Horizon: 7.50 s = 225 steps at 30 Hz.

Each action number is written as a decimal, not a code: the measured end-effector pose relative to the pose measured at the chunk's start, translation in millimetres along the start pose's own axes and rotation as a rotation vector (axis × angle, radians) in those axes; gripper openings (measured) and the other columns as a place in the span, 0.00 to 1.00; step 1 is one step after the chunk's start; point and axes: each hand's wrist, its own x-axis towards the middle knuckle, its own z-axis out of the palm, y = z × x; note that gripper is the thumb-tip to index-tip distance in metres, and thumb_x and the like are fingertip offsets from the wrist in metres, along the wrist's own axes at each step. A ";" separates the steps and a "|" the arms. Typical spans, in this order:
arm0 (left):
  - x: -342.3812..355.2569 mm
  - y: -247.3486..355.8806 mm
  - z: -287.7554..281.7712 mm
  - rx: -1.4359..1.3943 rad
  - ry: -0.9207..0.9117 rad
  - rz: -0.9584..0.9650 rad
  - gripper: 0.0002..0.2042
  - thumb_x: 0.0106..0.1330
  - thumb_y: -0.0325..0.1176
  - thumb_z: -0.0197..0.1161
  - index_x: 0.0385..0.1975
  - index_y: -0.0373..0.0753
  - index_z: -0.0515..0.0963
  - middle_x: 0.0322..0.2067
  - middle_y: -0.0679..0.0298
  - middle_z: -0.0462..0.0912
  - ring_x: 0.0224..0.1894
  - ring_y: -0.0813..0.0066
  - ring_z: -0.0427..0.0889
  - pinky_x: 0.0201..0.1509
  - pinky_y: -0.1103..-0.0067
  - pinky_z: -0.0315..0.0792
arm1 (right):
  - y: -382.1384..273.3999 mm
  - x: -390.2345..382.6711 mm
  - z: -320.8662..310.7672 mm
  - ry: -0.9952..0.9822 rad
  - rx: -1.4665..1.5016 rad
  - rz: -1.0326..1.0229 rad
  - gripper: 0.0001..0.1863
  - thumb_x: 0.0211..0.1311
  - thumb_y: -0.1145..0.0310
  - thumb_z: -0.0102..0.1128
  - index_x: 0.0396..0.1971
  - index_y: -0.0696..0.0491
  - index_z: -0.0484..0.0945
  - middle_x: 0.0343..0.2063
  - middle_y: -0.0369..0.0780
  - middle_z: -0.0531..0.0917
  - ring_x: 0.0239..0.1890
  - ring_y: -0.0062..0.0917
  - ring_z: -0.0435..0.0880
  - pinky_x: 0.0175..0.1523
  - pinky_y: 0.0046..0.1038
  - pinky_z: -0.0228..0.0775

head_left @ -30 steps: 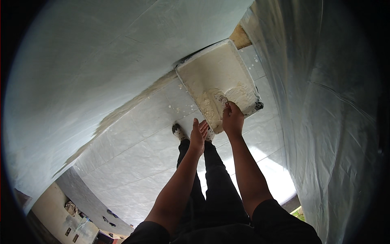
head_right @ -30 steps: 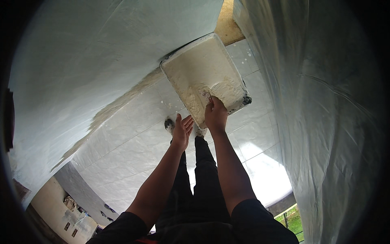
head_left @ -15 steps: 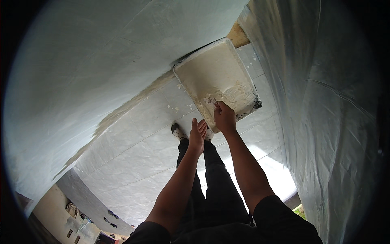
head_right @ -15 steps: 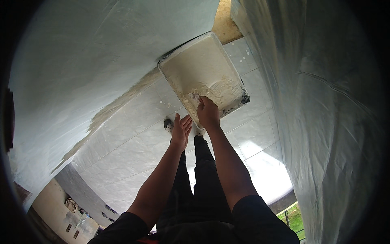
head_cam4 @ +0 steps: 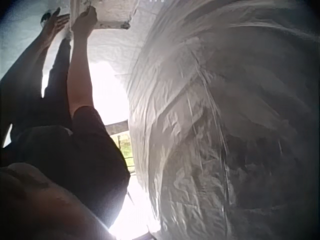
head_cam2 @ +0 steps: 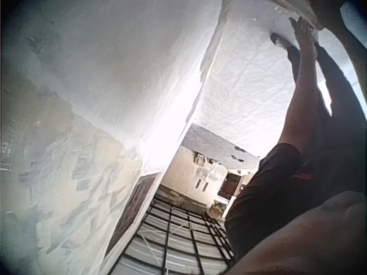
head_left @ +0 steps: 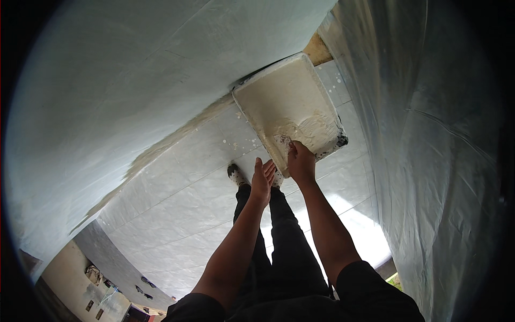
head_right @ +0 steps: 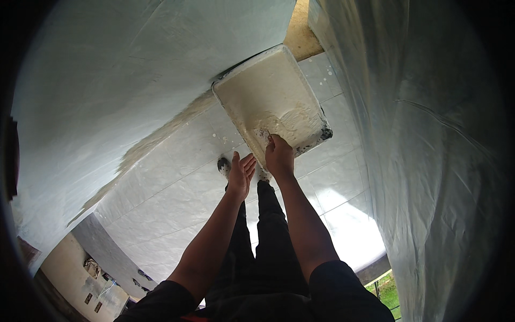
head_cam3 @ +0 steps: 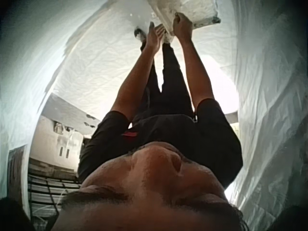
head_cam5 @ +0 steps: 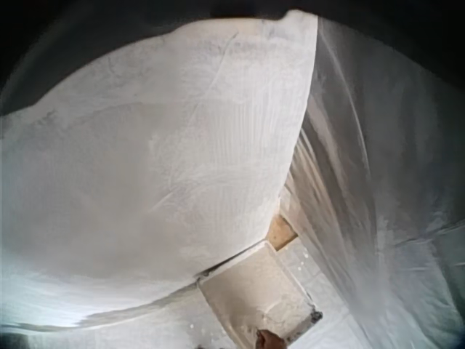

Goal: The person applies plaster to the wall using a putty knife, scooping the plaster from a tray and spreading it across the wall surface.

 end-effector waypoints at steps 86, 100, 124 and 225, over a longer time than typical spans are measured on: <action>0.1 -0.7 -5.6 -0.035 -0.001 -0.043 0.45 0.69 0.68 0.29 0.69 0.27 0.53 0.71 0.47 0.53 0.75 0.59 0.48 0.76 0.68 0.37 | 42.1 26.1 -10.2 -0.171 0.523 0.333 0.13 0.60 0.74 0.56 0.43 0.62 0.79 0.29 0.39 0.83 0.28 0.20 0.82 0.32 0.24 0.79; -43.2 19.5 -18.2 -0.042 0.090 0.033 0.46 0.69 0.68 0.31 0.69 0.27 0.50 0.72 0.44 0.48 0.75 0.54 0.43 0.76 0.63 0.35 | 17.4 19.8 -61.3 -0.204 1.094 0.634 0.10 0.58 0.75 0.55 0.39 0.58 0.77 0.28 0.37 0.79 0.25 0.23 0.80 0.31 0.24 0.76; -283.6 132.9 -103.5 -0.412 0.151 0.395 0.43 0.71 0.65 0.30 0.67 0.26 0.56 0.69 0.44 0.57 0.73 0.52 0.53 0.76 0.63 0.43 | -191.9 -69.5 -141.9 -0.602 1.489 0.353 0.12 0.59 0.75 0.51 0.44 0.56 0.73 0.35 0.40 0.81 0.31 0.26 0.81 0.32 0.25 0.73; -525.4 481.3 -502.9 1.266 0.664 2.093 0.17 0.55 0.25 0.58 0.45 0.29 0.80 0.51 0.52 0.80 0.56 0.57 0.77 0.65 0.64 0.65 | -714.7 -316.2 171.4 0.969 -0.332 -1.392 0.23 0.55 0.72 0.57 0.53 0.59 0.77 0.51 0.45 0.81 0.48 0.33 0.81 0.55 0.32 0.76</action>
